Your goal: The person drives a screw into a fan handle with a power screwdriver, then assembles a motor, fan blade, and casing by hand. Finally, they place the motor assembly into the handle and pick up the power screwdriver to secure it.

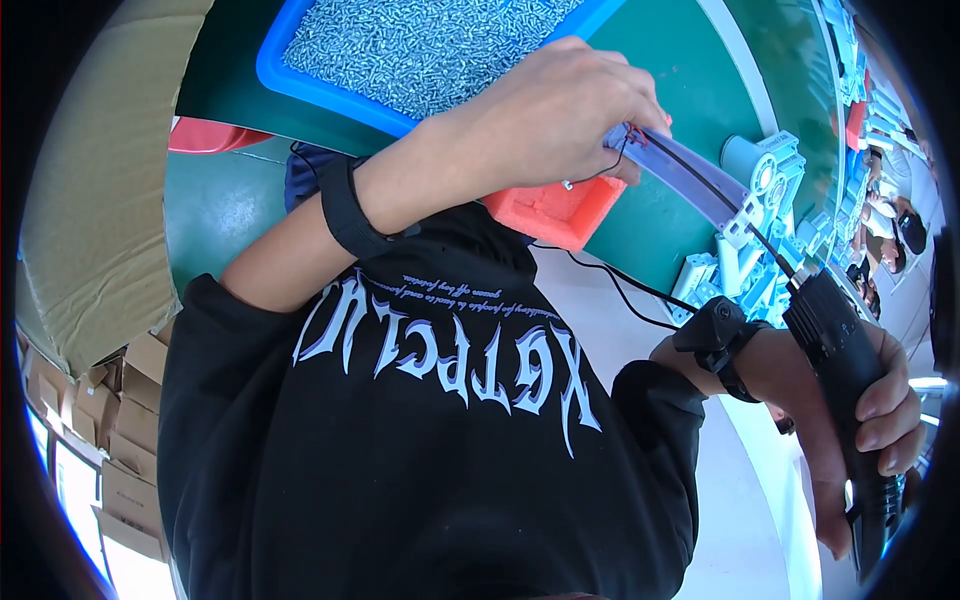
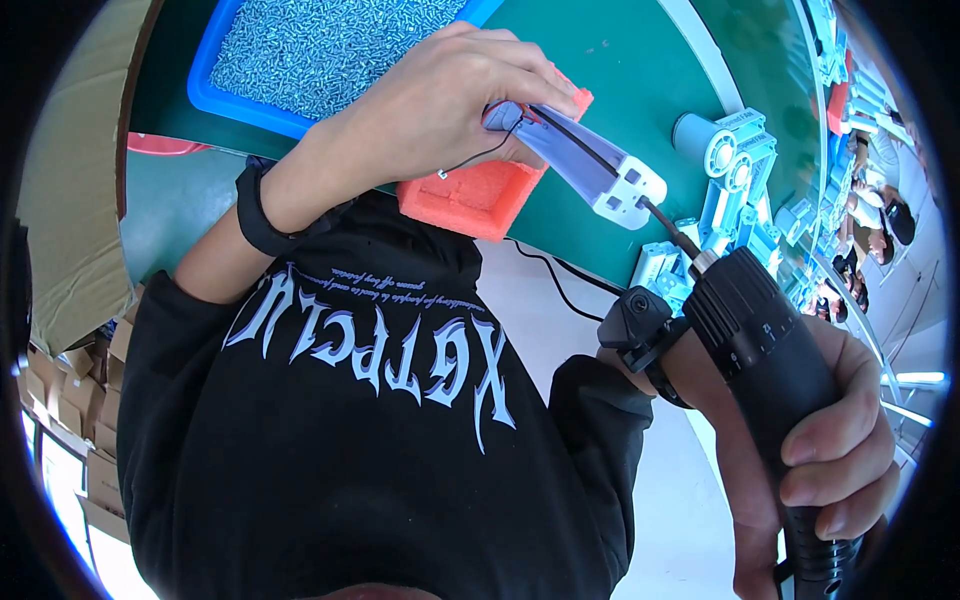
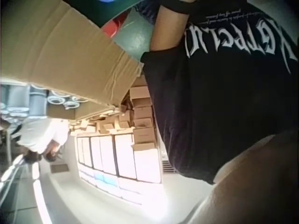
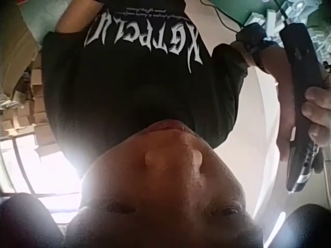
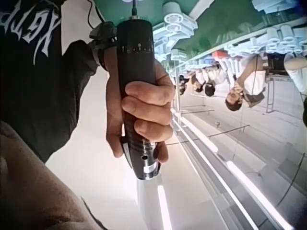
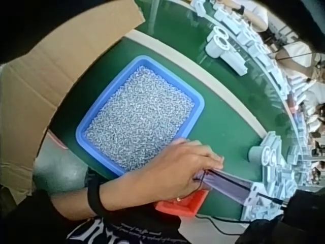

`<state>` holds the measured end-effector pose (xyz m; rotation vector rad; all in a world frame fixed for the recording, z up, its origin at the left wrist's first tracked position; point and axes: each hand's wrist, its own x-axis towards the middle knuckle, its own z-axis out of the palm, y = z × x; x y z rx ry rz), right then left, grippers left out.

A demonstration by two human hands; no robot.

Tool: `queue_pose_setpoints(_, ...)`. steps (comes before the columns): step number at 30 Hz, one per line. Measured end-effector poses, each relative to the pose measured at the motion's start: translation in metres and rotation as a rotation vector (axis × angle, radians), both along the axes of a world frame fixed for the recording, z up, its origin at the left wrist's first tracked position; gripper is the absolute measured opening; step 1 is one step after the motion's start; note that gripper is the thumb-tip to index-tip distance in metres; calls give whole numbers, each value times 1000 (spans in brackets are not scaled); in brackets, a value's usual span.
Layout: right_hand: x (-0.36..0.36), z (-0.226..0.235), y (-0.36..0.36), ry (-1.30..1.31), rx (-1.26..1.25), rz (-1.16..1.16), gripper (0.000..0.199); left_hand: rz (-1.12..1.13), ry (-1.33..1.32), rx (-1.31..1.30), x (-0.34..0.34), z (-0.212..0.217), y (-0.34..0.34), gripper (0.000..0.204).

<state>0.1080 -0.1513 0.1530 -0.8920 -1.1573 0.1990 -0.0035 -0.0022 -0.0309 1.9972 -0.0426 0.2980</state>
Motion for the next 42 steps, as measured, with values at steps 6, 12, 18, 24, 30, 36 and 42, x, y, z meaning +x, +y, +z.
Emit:
queue_pose_setpoints(6,0,-8,6,53,4,-28,66,-10,-12,-10,0,1,0,35)
queue_pose_setpoints(12,-4,-1,4,-54,-73,-119,69,28,-66,23,3,-1,1,32)
queue_pose_setpoints(18,-7,3,-6,-110,43,-197,61,75,-169,-35,2,-3,1,30)
queue_pose_setpoints(24,-12,-3,1,-106,61,-180,56,67,-170,-26,2,-3,-2,30)
queue_pose_setpoints(30,-9,-2,-1,-76,84,-187,65,-131,-49,-180,2,6,13,29)
queue_pose_setpoints(36,-5,1,-2,-56,98,-187,71,-150,-6,-152,3,10,14,26)
queue_pose_setpoints(42,-11,0,1,-58,109,-195,71,-116,-104,-140,2,4,12,26)
